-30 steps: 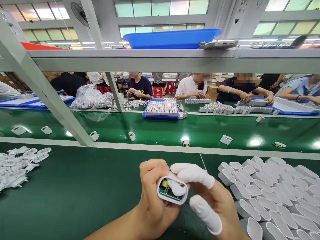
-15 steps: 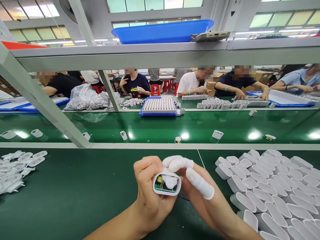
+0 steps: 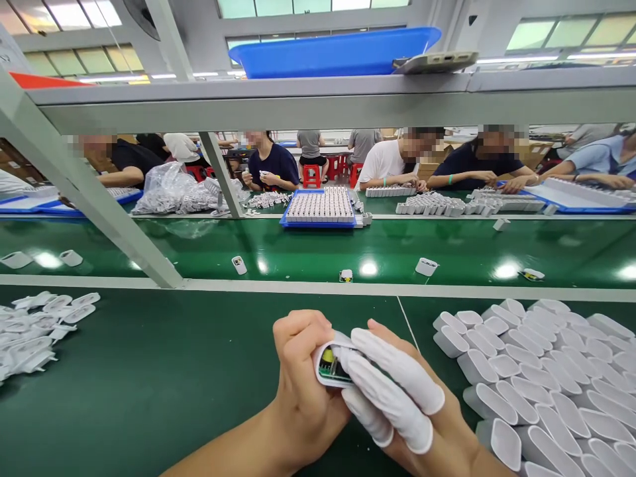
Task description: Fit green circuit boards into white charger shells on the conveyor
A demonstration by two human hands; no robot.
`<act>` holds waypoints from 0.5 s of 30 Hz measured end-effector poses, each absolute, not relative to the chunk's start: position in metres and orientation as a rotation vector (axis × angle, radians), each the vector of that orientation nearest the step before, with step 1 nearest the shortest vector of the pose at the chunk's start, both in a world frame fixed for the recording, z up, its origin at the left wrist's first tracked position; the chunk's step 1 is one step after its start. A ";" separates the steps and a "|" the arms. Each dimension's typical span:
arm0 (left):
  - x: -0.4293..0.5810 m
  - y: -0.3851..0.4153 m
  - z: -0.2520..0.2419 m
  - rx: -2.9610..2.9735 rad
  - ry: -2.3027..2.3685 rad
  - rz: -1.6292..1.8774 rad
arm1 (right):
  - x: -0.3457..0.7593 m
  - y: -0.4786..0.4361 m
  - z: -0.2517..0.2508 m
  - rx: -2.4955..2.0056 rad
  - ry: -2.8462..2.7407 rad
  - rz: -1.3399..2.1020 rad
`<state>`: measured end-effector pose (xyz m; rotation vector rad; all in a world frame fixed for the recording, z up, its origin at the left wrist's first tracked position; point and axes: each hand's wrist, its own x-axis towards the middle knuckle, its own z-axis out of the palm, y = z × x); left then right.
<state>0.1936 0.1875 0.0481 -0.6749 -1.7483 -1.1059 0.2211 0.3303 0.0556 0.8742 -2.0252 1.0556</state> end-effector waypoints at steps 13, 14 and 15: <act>0.208 0.182 0.062 -0.873 -1.864 -0.975 | 0.221 0.343 0.096 0.877 -2.075 1.396; 0.209 0.180 0.066 -0.912 -1.907 -0.929 | 0.222 0.346 0.100 0.866 -2.147 1.367; 0.209 0.179 0.069 -0.945 -1.942 -0.882 | 0.223 0.347 0.103 0.876 -2.215 1.350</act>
